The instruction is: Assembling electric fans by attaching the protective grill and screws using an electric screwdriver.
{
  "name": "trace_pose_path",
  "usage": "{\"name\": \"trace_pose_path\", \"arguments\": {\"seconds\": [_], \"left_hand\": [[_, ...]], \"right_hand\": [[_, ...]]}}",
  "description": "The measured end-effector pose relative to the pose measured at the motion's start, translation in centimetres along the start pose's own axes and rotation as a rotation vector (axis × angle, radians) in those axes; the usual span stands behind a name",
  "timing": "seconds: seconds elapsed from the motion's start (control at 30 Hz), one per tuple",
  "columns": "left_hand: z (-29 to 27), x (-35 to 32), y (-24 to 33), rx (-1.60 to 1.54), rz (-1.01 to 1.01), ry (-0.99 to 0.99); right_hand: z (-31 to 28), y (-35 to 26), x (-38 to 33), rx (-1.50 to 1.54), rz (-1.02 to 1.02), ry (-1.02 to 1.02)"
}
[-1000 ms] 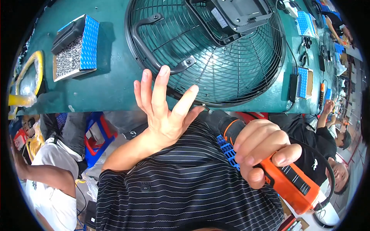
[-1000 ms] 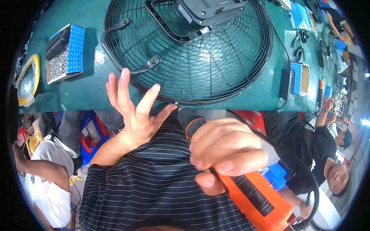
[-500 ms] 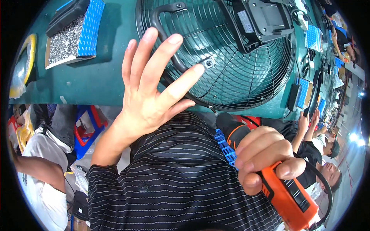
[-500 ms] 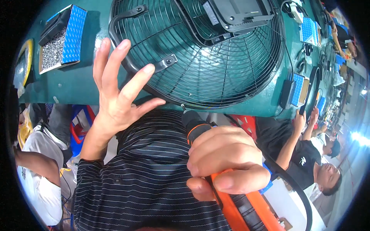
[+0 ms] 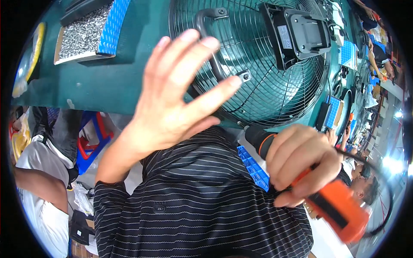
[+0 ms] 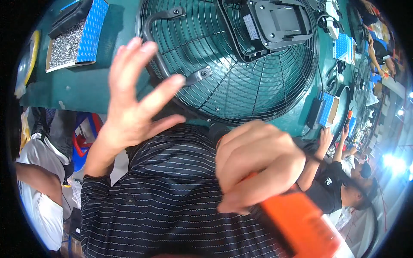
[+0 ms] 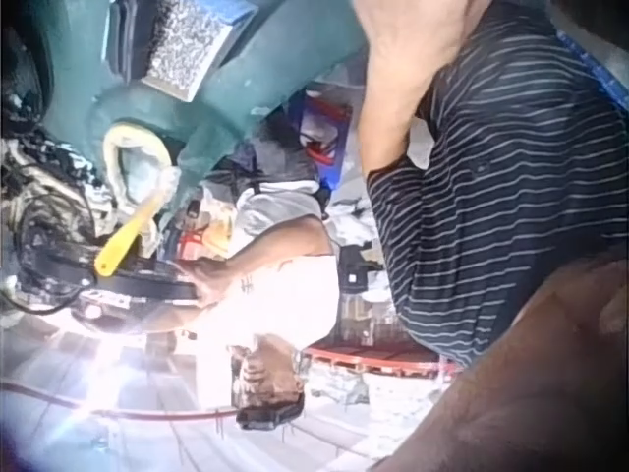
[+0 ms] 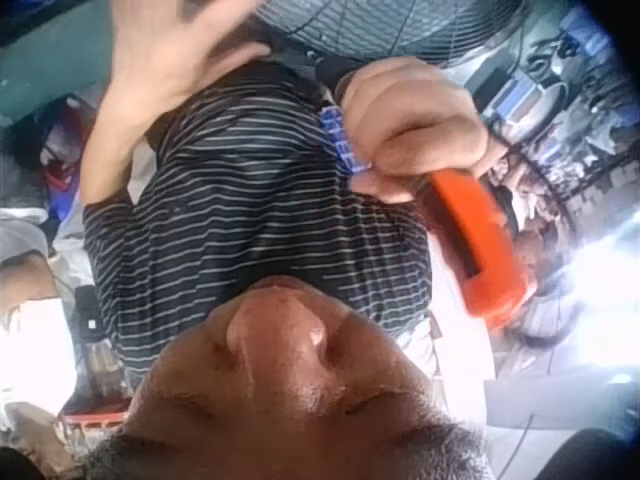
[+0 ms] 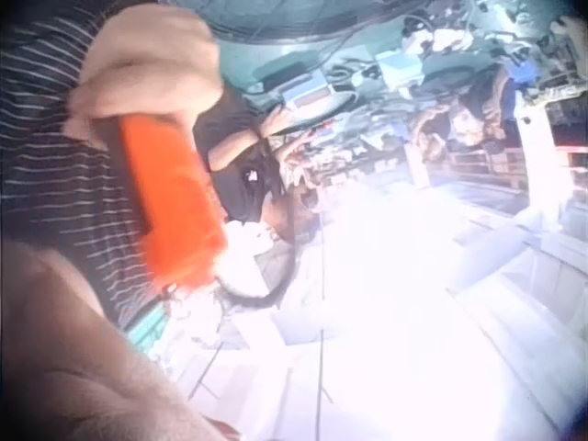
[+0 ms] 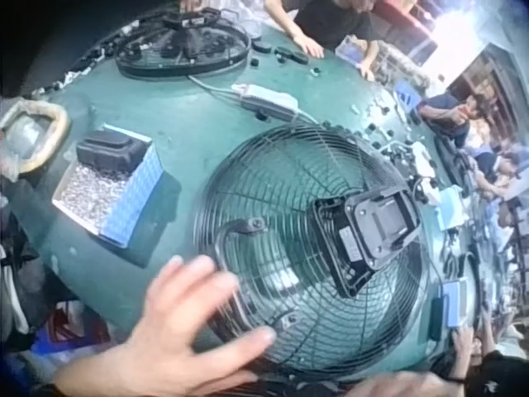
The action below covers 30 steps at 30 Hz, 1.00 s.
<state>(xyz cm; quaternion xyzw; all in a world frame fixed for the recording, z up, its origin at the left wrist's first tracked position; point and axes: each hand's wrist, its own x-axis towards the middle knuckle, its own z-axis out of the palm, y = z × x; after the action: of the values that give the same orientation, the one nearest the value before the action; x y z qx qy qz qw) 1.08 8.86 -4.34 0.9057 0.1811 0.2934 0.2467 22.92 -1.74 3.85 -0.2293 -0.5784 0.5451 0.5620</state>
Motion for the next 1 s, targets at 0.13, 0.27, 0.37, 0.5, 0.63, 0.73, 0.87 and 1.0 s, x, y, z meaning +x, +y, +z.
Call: {"name": "trace_pose_path", "arguments": {"seconds": [0.13, 0.27, 0.37, 0.5, 0.63, 0.73, 0.87, 1.0], "left_hand": [[-5.9, 0.6, -3.4, 0.232, -0.070, 0.387], [-11.9, 1.9, -6.3, 0.577, -0.428, 0.069], [-13.2, 1.7, -7.7, 0.642, -0.405, -0.135], [-13.0, 3.0, -8.5, 0.637, -0.479, -0.201], [-13.1, 3.5, -8.9, 0.576, -0.594, -0.189], [-13.3, 2.9, -8.3, 0.572, -0.533, -0.108], [-13.2, 2.2, -6.9, 0.545, -0.514, 0.039], [-10.5, 1.2, -3.6, -0.021, -0.247, 0.139]], "right_hand": [[-1.6, -1.8, -0.7, 0.088, -0.050, 0.025], [-1.6, -3.1, -1.7, 0.100, -0.195, 0.125], [-1.2, -3.1, -1.9, 0.042, -0.202, 0.184], [-0.7, -2.4, -2.6, 0.072, -0.190, 0.244], [-0.3, -2.2, -3.0, 0.084, -0.202, 0.240], [-0.1, -2.5, -3.2, 0.101, -0.194, 0.218], [1.1, -2.6, -2.7, 0.102, -0.183, 0.259], [3.8, -3.3, -0.4, 0.028, -0.334, 0.607]]}}
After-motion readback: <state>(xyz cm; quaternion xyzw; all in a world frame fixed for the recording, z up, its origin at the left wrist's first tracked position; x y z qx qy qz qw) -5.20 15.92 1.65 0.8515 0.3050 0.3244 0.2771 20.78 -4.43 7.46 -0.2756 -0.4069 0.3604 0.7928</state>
